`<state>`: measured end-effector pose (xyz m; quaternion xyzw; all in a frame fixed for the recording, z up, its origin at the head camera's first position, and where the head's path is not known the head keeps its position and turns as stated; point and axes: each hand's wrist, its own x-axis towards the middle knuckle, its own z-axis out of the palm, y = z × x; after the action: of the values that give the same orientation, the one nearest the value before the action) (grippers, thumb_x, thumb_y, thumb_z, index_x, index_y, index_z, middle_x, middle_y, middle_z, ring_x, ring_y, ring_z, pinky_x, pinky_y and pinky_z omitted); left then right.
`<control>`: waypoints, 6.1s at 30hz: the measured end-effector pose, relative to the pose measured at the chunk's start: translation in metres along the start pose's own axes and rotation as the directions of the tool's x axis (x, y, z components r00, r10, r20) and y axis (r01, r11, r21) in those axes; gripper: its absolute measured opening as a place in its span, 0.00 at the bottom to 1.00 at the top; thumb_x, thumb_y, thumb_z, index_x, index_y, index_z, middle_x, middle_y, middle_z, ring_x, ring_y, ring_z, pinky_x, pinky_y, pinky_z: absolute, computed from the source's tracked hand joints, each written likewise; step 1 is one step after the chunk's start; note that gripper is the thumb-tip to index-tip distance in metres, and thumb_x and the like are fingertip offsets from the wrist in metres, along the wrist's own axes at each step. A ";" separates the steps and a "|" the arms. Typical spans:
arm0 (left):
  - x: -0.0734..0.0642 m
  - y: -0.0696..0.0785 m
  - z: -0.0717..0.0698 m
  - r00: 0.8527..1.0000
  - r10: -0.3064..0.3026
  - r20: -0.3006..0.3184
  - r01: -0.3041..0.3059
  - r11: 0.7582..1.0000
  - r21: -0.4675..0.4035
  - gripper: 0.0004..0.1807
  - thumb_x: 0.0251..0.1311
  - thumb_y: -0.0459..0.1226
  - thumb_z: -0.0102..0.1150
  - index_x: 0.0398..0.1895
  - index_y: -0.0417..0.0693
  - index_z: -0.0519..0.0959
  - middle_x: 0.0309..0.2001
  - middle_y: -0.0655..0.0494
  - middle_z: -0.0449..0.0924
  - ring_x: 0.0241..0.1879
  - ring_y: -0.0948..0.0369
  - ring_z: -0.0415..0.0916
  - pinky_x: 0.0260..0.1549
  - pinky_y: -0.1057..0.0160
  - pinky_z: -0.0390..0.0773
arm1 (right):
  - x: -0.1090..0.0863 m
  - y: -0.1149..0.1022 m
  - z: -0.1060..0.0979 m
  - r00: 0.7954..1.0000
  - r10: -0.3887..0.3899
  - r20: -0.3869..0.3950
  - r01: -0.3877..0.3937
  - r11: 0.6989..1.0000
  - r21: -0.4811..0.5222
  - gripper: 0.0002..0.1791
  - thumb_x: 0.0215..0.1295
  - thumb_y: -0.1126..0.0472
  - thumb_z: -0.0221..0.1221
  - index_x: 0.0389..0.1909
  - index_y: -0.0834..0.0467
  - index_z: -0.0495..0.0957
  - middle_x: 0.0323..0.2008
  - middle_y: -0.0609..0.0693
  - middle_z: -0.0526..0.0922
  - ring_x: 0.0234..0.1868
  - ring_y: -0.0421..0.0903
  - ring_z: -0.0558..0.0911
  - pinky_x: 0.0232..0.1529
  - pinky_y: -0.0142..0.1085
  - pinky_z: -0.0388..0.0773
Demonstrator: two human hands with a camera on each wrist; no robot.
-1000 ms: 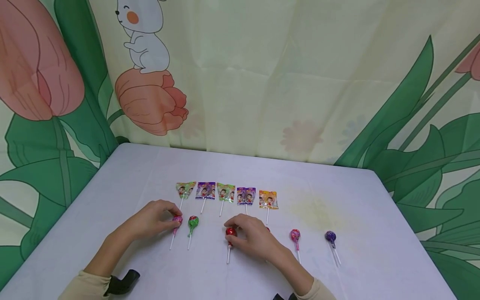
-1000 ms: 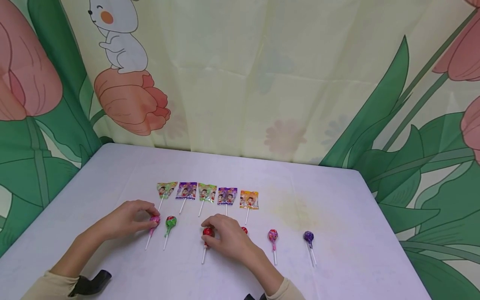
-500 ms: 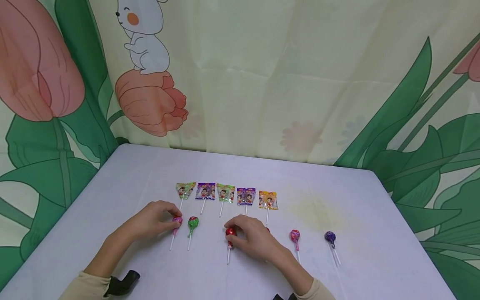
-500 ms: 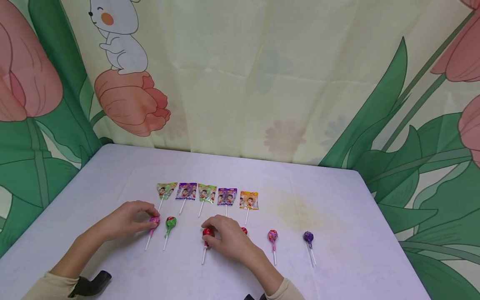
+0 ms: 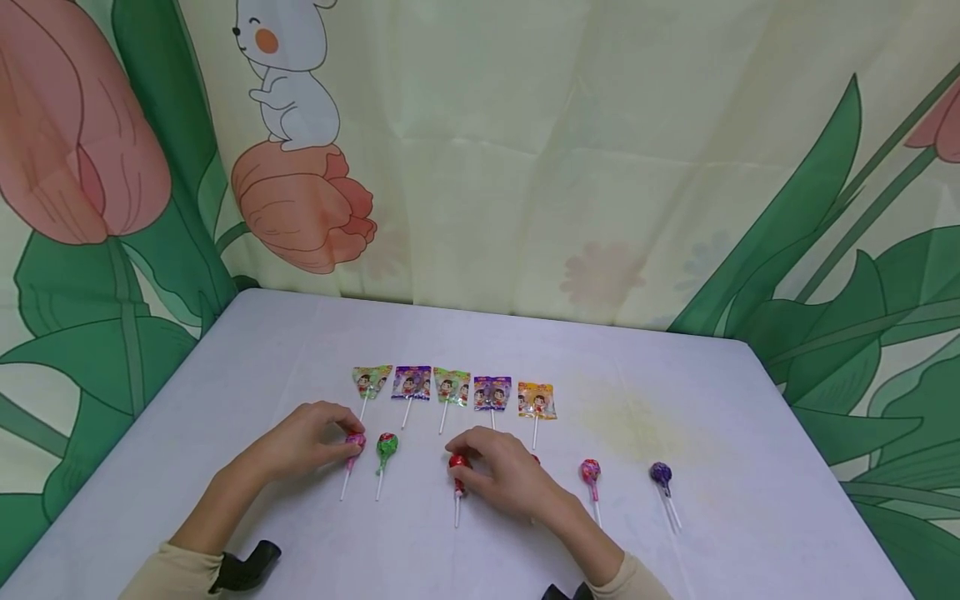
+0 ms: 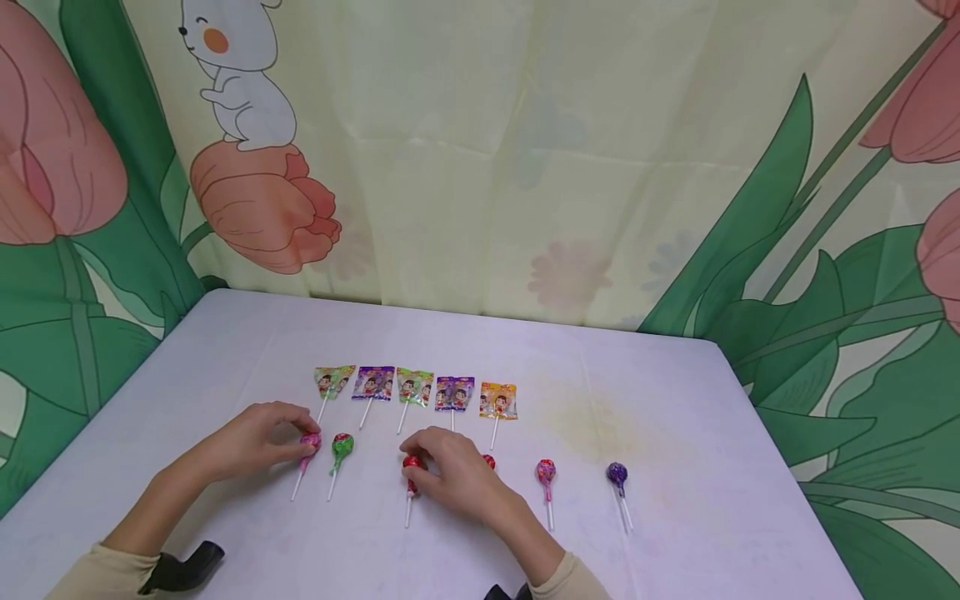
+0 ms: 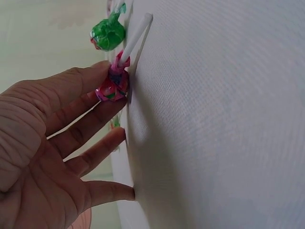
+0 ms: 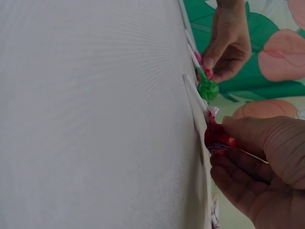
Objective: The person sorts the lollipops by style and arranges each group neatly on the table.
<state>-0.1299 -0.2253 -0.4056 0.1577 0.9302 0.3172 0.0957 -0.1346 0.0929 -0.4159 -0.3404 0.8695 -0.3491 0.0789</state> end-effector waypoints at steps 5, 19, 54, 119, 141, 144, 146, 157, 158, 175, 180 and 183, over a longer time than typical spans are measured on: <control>-0.001 0.000 0.001 1.000 0.002 -0.006 -0.002 1.000 -0.001 0.10 0.57 0.37 0.75 0.40 0.49 0.86 0.37 0.65 0.83 0.46 0.57 0.78 0.57 0.39 0.74 | 0.005 -0.002 0.001 0.999 -0.042 -0.008 0.042 0.999 0.027 0.13 0.69 0.63 0.66 0.53 0.59 0.83 0.49 0.49 0.86 0.48 0.39 0.83 0.54 0.35 0.81; 0.000 0.001 0.000 1.000 -0.011 0.001 0.011 1.000 -0.005 0.10 0.57 0.38 0.75 0.41 0.50 0.86 0.37 0.64 0.83 0.47 0.57 0.78 0.58 0.38 0.74 | 0.025 -0.010 0.007 0.999 -0.046 -0.005 0.047 0.994 0.094 0.13 0.69 0.64 0.65 0.52 0.61 0.82 0.48 0.50 0.86 0.45 0.37 0.84 0.52 0.32 0.82; 0.000 0.000 0.000 1.000 -0.028 -0.004 0.029 1.000 0.012 0.12 0.57 0.41 0.75 0.43 0.50 0.87 0.38 0.64 0.84 0.47 0.56 0.78 0.57 0.38 0.75 | 0.053 -0.017 0.024 1.000 0.001 -0.015 0.000 0.999 0.039 0.08 0.68 0.61 0.67 0.45 0.58 0.85 0.40 0.46 0.85 0.37 0.35 0.78 0.42 0.27 0.77; -0.001 0.000 0.003 0.999 -0.042 -0.026 0.042 0.999 0.022 0.11 0.57 0.39 0.75 0.42 0.51 0.86 0.38 0.64 0.84 0.49 0.54 0.78 0.59 0.37 0.73 | -0.029 0.016 -0.020 0.968 0.033 -0.249 -0.031 0.999 0.010 0.11 0.63 0.62 0.70 0.46 0.57 0.84 0.43 0.50 0.87 0.43 0.49 0.85 0.41 0.37 0.84; 0.000 -0.002 0.004 0.999 -0.042 -0.025 0.042 0.999 0.025 0.10 0.57 0.38 0.74 0.42 0.50 0.86 0.38 0.64 0.83 0.48 0.55 0.78 0.58 0.38 0.75 | -0.050 0.031 -0.032 0.963 0.119 -0.241 -0.129 0.991 -0.028 0.13 0.60 0.64 0.72 0.46 0.57 0.84 0.41 0.46 0.86 0.40 0.39 0.84 0.47 0.39 0.84; 0.000 -0.002 0.004 0.999 -0.042 -0.025 0.043 0.999 0.027 0.10 0.57 0.38 0.74 0.42 0.50 0.86 0.38 0.64 0.83 0.49 0.55 0.78 0.58 0.38 0.74 | -0.051 0.031 -0.033 0.965 0.142 -0.221 -0.149 0.989 -0.014 0.14 0.61 0.64 0.71 0.47 0.57 0.84 0.42 0.46 0.86 0.40 0.38 0.84 0.47 0.38 0.84; 0.000 -0.002 0.003 0.999 -0.042 -0.023 0.042 0.999 0.027 0.10 0.57 0.39 0.74 0.42 0.51 0.86 0.38 0.64 0.83 0.49 0.55 0.78 0.58 0.38 0.74 | -0.051 0.032 -0.033 0.965 0.158 -0.208 -0.163 0.987 -0.006 0.13 0.61 0.64 0.71 0.47 0.57 0.84 0.42 0.45 0.86 0.39 0.37 0.83 0.46 0.37 0.84; 0.001 -0.003 0.003 0.999 -0.038 -0.015 0.038 0.999 0.022 0.10 0.58 0.39 0.74 0.42 0.51 0.86 0.38 0.65 0.83 0.47 0.57 0.78 0.58 0.40 0.76 | -0.052 0.035 -0.033 0.963 0.211 -0.168 -0.214 0.977 0.004 0.11 0.61 0.65 0.71 0.44 0.56 0.84 0.39 0.40 0.83 0.34 0.34 0.81 0.41 0.30 0.82; 0.001 -0.003 0.003 0.999 -0.035 -0.016 0.035 0.999 0.026 0.10 0.58 0.39 0.74 0.42 0.50 0.86 0.38 0.64 0.84 0.47 0.56 0.78 0.58 0.39 0.76 | -0.052 0.036 -0.033 0.964 0.209 -0.167 -0.211 0.978 0.006 0.10 0.62 0.65 0.71 0.43 0.56 0.84 0.39 0.40 0.83 0.34 0.34 0.81 0.41 0.30 0.82; -0.001 -0.004 0.004 0.999 -0.030 -0.035 0.031 0.999 0.020 0.10 0.57 0.39 0.75 0.41 0.51 0.86 0.38 0.64 0.84 0.49 0.55 0.78 0.58 0.38 0.75 | -0.050 0.036 -0.033 0.966 0.202 -0.163 -0.203 0.979 0.007 0.08 0.62 0.65 0.70 0.41 0.54 0.83 0.38 0.41 0.83 0.35 0.34 0.80 0.41 0.31 0.83; -0.001 -0.003 0.005 0.999 -0.038 -0.034 0.038 0.999 0.017 0.10 0.57 0.39 0.75 0.42 0.50 0.86 0.38 0.64 0.84 0.48 0.55 0.78 0.58 0.38 0.75 | -0.048 0.035 -0.033 0.967 0.191 -0.169 -0.191 0.981 0.012 0.09 0.62 0.64 0.70 0.42 0.54 0.83 0.39 0.41 0.83 0.36 0.35 0.81 0.43 0.32 0.83; -0.001 -0.002 0.005 0.999 -0.038 -0.033 0.039 0.999 0.013 0.10 0.57 0.39 0.75 0.41 0.51 0.86 0.38 0.64 0.84 0.48 0.55 0.78 0.58 0.38 0.75 | -0.046 0.034 -0.033 0.968 0.186 -0.169 -0.186 0.982 0.016 0.09 0.62 0.65 0.70 0.42 0.54 0.83 0.39 0.41 0.83 0.37 0.36 0.81 0.44 0.33 0.84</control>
<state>-0.1283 -0.2248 -0.4106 0.1351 0.9367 0.3116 0.0854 -0.1304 0.1590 -0.4181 -0.2265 0.9012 -0.3678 0.0370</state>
